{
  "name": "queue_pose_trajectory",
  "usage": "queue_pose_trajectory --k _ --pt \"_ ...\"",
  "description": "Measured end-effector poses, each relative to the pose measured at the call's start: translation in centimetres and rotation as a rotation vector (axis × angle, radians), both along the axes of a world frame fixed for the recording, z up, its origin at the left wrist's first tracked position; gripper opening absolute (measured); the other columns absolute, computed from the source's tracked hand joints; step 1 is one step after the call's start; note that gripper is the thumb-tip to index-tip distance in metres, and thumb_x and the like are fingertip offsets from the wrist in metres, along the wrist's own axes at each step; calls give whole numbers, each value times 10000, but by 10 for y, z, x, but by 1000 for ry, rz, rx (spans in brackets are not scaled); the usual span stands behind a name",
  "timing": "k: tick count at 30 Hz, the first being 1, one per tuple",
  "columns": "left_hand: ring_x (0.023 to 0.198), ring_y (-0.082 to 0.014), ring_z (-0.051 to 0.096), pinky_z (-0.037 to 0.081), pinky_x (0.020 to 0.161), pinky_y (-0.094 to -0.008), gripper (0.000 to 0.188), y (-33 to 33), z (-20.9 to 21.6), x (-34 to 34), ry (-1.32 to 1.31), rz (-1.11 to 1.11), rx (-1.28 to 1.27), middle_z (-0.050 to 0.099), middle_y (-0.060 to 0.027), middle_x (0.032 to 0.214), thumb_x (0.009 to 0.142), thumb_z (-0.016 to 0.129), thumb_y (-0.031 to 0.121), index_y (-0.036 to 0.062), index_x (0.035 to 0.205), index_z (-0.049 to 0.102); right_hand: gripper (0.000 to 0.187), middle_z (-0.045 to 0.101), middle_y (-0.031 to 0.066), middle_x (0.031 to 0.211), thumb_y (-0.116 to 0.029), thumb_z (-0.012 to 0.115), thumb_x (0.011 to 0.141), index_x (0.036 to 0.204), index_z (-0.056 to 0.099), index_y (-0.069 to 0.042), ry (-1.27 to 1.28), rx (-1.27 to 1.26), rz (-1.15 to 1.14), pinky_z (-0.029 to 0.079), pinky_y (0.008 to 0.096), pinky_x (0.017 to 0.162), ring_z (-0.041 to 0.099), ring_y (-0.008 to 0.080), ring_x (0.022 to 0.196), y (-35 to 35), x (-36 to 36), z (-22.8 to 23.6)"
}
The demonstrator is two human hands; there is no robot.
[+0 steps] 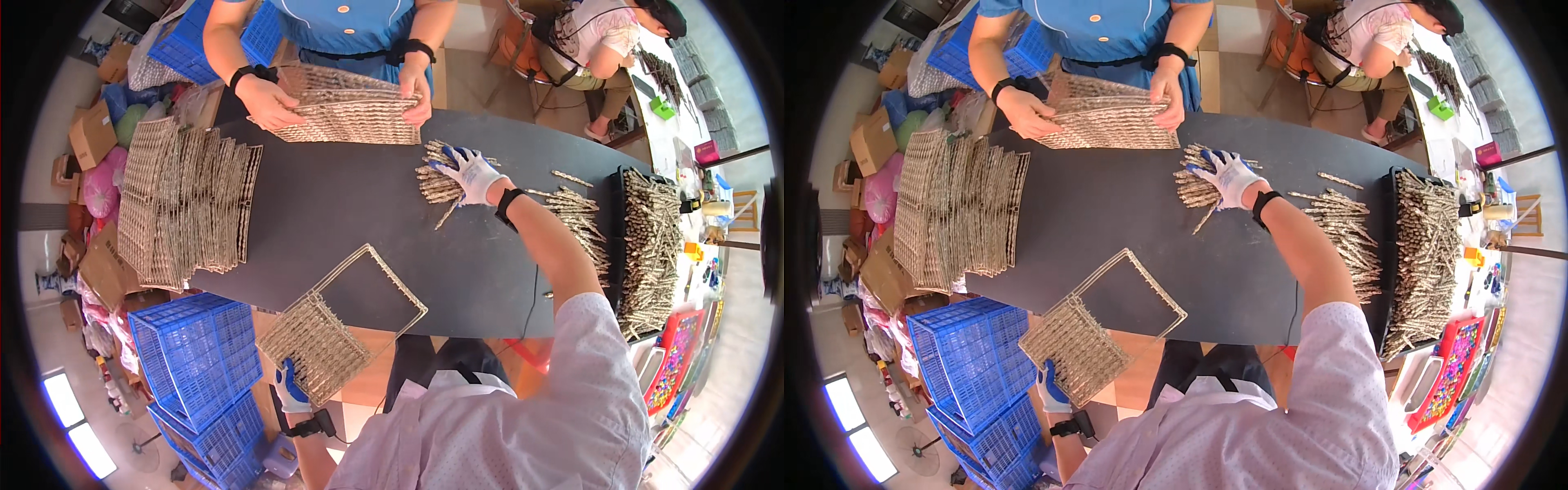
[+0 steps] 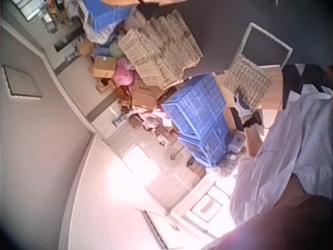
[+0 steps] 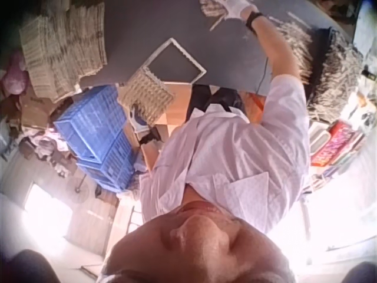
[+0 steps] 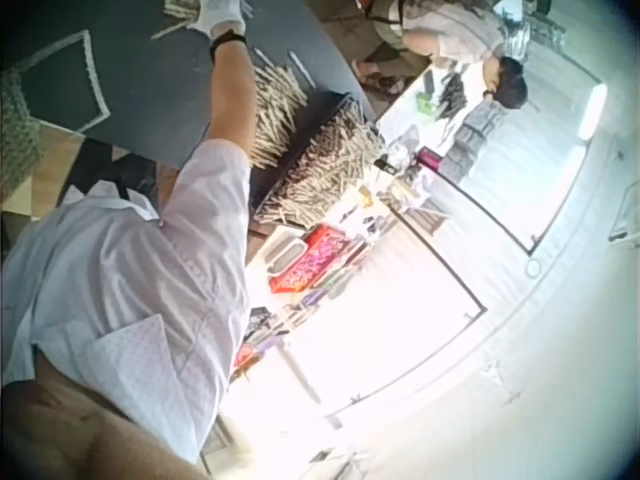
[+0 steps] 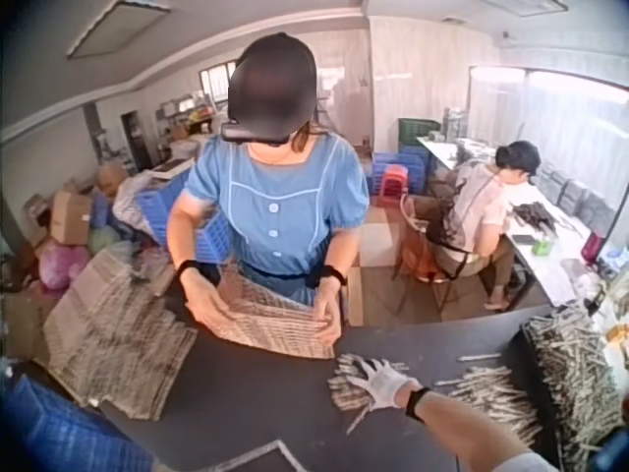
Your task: The person assembles rectangular woven trays by inserting thin sticks into a metal frame. They pick up sticks from a pile on the table, align them with the frame, and press them into place. The person works at a table with other workers in the background.
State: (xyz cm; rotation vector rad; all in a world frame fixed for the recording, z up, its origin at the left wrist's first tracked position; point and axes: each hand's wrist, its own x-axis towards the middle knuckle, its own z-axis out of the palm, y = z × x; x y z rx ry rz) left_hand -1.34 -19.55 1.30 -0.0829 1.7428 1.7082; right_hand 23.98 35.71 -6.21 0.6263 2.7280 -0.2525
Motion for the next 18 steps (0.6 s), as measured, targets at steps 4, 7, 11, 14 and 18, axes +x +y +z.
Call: queue_pose_trajectory --k 4,7,11,14,18 --pt "931 -187 645 523 803 -323 340 -1 -1 2 113 -5 -122 666 -91 1118 987 576 186 -25 1253 573 1083 306 213 1514 -428 823 704 1552 161 -306 58 32 102 350 497 1086 389 394 1340 31 6 -2" --pt "998 -216 641 523 858 -339 389 -2 2 6 -17 -45 -87 650 -102 1166 968 598 190 -20 1291 549 1073 321 181 1518 -427 832 694 1543 184 -333 11 34 103 352 485 1097 402 381 1334 52 8 -7" --pt "1026 -243 643 531 879 -367 431 -1 7 14 15 -50 -108 638 -108 1206 960 607 214 -15 1317 529 1069 316 175 1527 -442 838 687 1537 195 -356 18 47 125 351 484 1104 391 383 1348 82 32 -9" --pt "989 -224 649 534 848 -355 368 0 8 22 24 -19 -103 656 -102 1158 975 586 198 -15 1273 559 1127 293 177 1540 -450 865 636 1541 208 -308 -48 56 15 328 492 1115 369 390 1364 111 73 -8" --pt "964 -215 653 533 832 -344 338 -3 5 35 8 -27 -56 664 -97 1135 985 574 203 -11 1246 578 1177 294 159 1545 -394 896 612 1542 178 -337 -117 73 -176 334 499 1115 376 404 1363 146 147 -7"
